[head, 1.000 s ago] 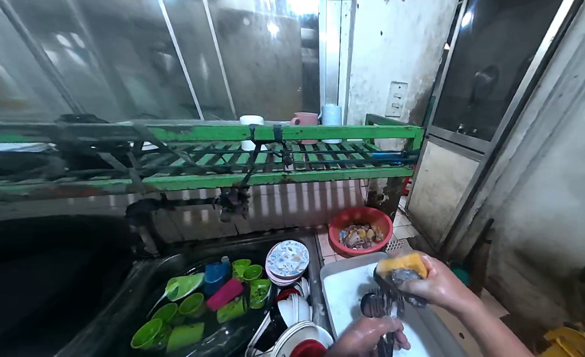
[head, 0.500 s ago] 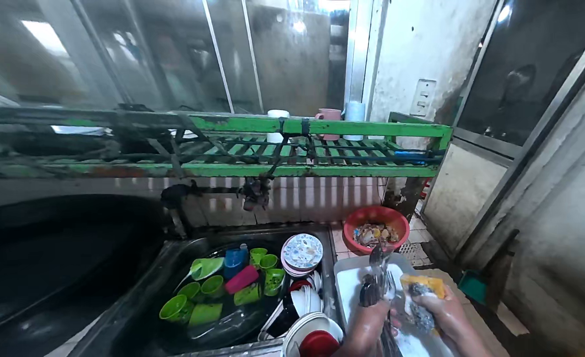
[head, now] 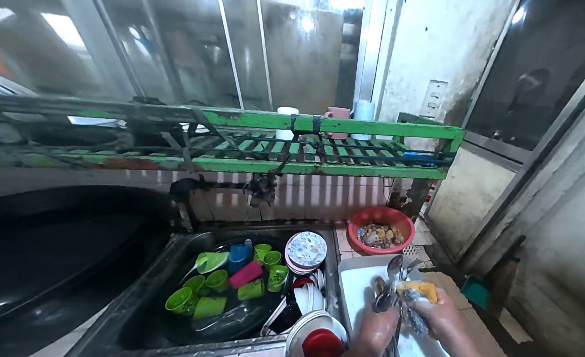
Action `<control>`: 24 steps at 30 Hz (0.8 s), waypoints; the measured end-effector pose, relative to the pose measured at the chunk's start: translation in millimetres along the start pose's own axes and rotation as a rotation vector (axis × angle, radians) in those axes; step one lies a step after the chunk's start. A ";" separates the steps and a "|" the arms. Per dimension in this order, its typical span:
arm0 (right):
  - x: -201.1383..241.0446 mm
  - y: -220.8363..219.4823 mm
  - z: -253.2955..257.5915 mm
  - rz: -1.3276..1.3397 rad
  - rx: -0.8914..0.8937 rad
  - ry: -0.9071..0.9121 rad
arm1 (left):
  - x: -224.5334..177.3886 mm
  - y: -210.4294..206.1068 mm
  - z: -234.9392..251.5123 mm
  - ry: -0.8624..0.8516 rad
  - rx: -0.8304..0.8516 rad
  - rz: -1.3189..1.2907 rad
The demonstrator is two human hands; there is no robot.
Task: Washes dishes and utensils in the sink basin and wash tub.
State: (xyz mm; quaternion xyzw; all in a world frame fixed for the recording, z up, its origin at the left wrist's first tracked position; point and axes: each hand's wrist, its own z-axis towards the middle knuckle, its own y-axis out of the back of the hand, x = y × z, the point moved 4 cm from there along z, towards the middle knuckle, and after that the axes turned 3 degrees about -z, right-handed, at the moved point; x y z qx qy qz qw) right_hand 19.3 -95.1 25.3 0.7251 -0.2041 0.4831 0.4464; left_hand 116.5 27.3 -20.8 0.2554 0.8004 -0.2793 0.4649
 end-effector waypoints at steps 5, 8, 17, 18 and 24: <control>0.0 -9.4 -5.6 -0.173 0.023 0.083 | -0.1 2.8 7.6 0.063 -0.071 0.045; 3.7 -21.0 -14.1 -0.216 0.092 0.139 | -1.2 5.3 8.4 0.043 -0.133 0.033; -26.2 -2.4 3.0 0.270 -0.075 -0.009 | 2.5 4.1 16.8 0.113 0.063 -0.133; -22.7 -2.5 3.4 0.309 -0.073 0.008 | 2.5 -0.8 14.5 0.135 0.116 -0.115; -22.1 -1.6 12.2 0.298 -0.033 0.037 | -1.4 -1.5 12.7 0.225 0.217 -0.119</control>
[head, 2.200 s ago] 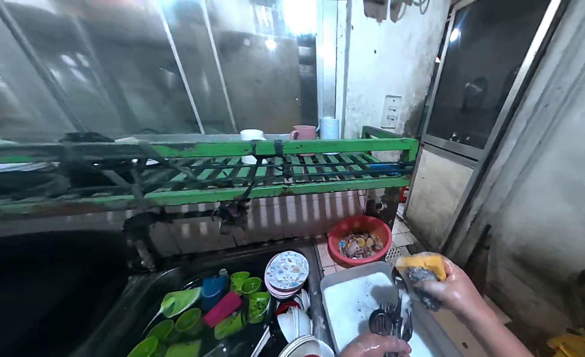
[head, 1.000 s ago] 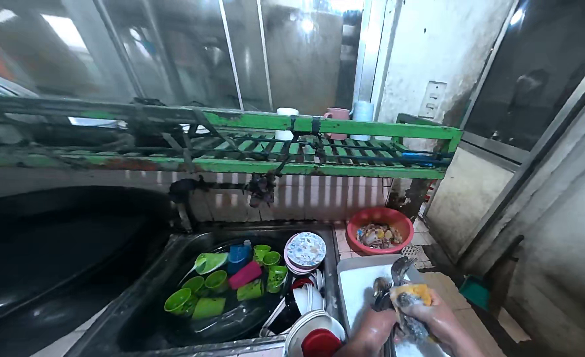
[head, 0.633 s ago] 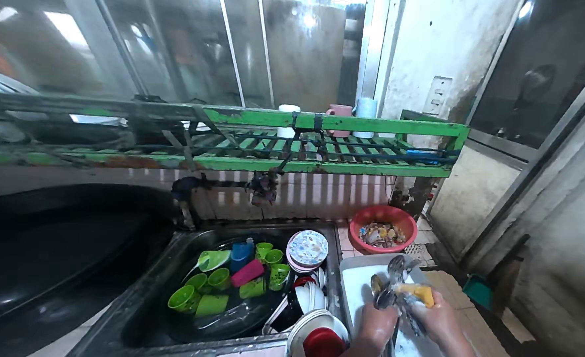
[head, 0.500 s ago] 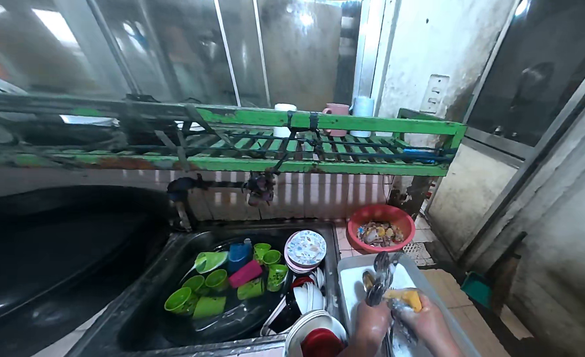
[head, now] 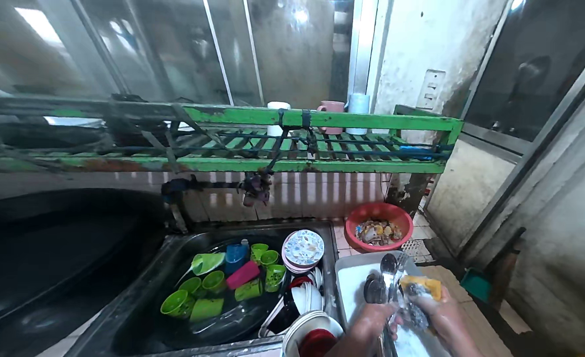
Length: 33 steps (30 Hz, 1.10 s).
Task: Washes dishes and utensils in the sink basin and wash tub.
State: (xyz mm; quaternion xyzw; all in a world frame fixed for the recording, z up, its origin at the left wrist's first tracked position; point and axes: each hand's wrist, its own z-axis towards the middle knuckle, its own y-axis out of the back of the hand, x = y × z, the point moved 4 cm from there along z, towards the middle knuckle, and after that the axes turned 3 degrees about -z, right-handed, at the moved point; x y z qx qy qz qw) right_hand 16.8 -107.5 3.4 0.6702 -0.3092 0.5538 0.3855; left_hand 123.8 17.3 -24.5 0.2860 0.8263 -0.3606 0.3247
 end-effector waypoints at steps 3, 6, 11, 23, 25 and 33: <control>1.3 3.8 -6.0 0.122 0.070 0.012 | 1.2 3.7 3.2 -0.026 -0.048 -0.002; 3.6 1.0 -12.4 0.096 0.172 -0.013 | 1.4 3.8 2.9 -0.023 -0.084 -0.019; -10.8 -5.8 10.0 -0.243 0.014 -0.031 | 1.8 -0.4 2.9 0.022 -0.106 0.132; 3.6 14.9 39.0 -0.317 -0.110 0.057 | 0.8 1.8 3.4 0.086 -0.189 0.149; 2.0 17.4 39.8 -0.133 -0.145 0.080 | 0.8 1.3 1.3 0.078 -0.120 0.067; 25.1 23.9 20.5 -0.288 -0.104 0.094 | 5.3 -3.4 -5.6 0.038 0.106 0.040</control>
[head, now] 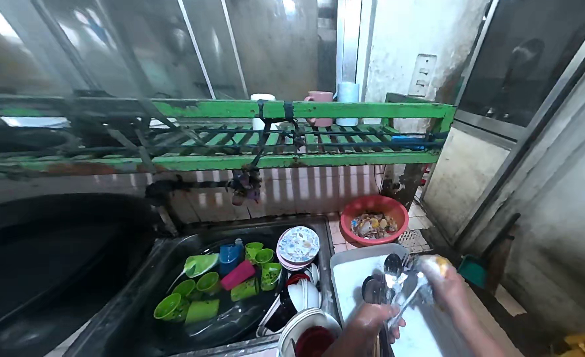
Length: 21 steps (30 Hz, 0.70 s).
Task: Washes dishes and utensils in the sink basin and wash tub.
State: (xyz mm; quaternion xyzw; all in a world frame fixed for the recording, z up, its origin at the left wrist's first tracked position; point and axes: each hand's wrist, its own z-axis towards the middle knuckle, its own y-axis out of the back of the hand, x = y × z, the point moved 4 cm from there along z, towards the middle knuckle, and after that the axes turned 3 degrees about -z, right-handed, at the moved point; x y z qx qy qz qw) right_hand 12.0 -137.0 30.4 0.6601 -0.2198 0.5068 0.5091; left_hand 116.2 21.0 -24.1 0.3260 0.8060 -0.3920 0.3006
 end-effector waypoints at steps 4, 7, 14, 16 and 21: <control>-8.9 5.6 11.5 0.309 -0.157 -0.038 | -3.9 1.3 5.0 -0.004 -0.174 0.101; -12.4 -36.6 -22.5 0.166 0.049 -0.109 | -4.8 5.4 5.2 -0.007 -0.220 0.076; -18.3 -13.2 -12.0 -0.189 0.515 -0.156 | -13.0 13.2 0.0 -0.293 -0.091 0.069; -18.2 -16.1 -24.6 -0.402 0.827 -0.117 | -14.7 9.1 -0.3 -0.321 0.008 0.169; -19.0 -39.4 -66.2 -0.484 1.141 -0.017 | -15.7 3.1 -3.5 -0.183 0.047 0.347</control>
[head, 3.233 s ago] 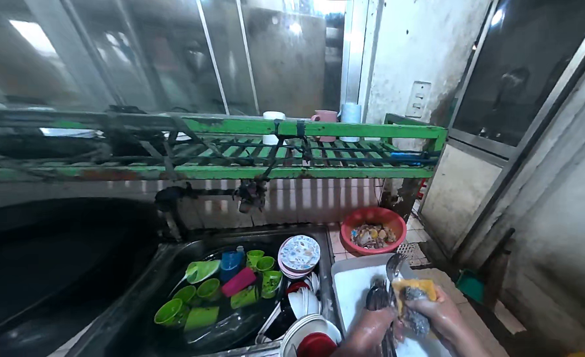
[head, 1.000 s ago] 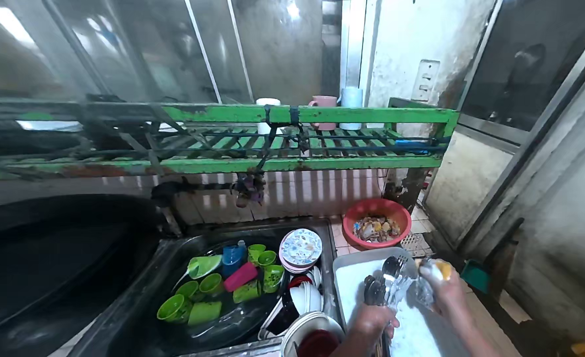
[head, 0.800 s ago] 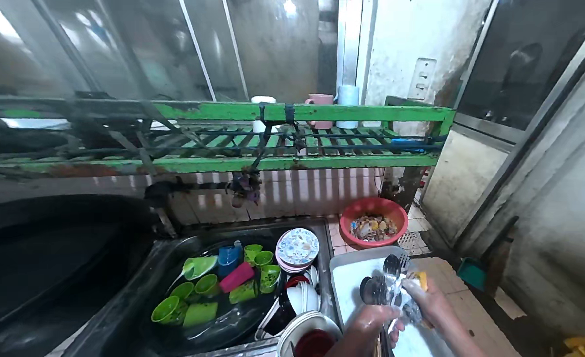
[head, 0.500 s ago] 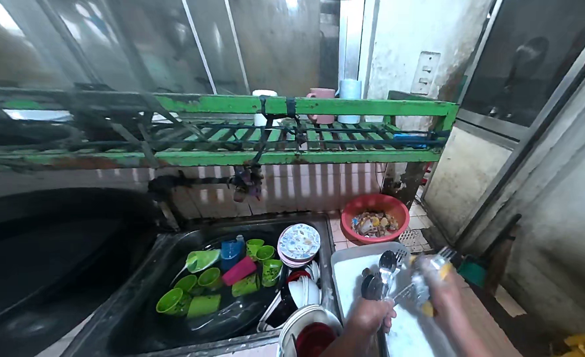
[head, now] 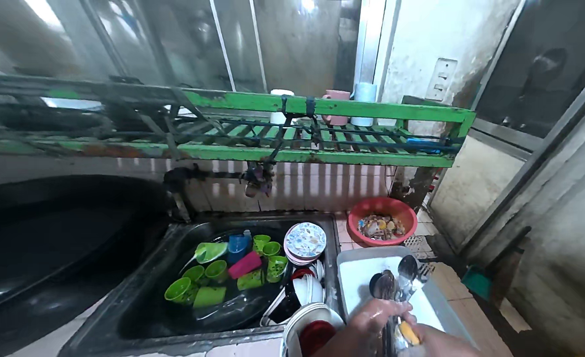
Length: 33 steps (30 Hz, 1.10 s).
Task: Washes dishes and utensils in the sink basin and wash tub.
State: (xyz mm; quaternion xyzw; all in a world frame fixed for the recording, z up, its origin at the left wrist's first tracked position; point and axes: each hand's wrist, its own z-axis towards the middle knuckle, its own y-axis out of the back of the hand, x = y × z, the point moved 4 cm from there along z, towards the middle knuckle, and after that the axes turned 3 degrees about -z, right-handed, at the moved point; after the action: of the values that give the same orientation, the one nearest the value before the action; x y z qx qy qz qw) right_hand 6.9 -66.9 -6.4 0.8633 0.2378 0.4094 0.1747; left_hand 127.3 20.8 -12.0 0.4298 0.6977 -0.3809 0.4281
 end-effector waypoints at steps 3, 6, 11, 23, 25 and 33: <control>-11.2 -2.1 -4.6 -0.109 0.018 -0.036 | 3.3 9.0 6.3 0.039 -0.104 -0.325; -23.5 5.1 -5.6 -0.311 -0.142 -0.259 | 8.3 17.0 13.5 0.033 -0.190 -0.531; -22.5 -6.0 9.0 -0.533 -0.360 -0.164 | 5.9 14.0 11.3 0.085 -0.183 -0.592; -20.5 31.5 -13.7 0.639 -0.888 0.092 | 12.2 12.1 12.2 0.109 -0.265 -0.537; -2.4 47.3 -15.4 0.637 -0.886 0.139 | 11.0 4.0 10.6 0.132 -0.229 -0.393; -6.1 19.6 20.8 0.657 -0.951 0.096 | 11.8 5.0 7.2 0.161 -0.278 -0.276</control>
State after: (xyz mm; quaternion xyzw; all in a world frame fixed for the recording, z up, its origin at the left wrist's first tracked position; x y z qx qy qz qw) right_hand 25.2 -88.7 -13.0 0.6988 -0.2449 0.5428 0.3963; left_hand 130.8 19.3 -26.3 0.2961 0.8278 -0.3003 0.3700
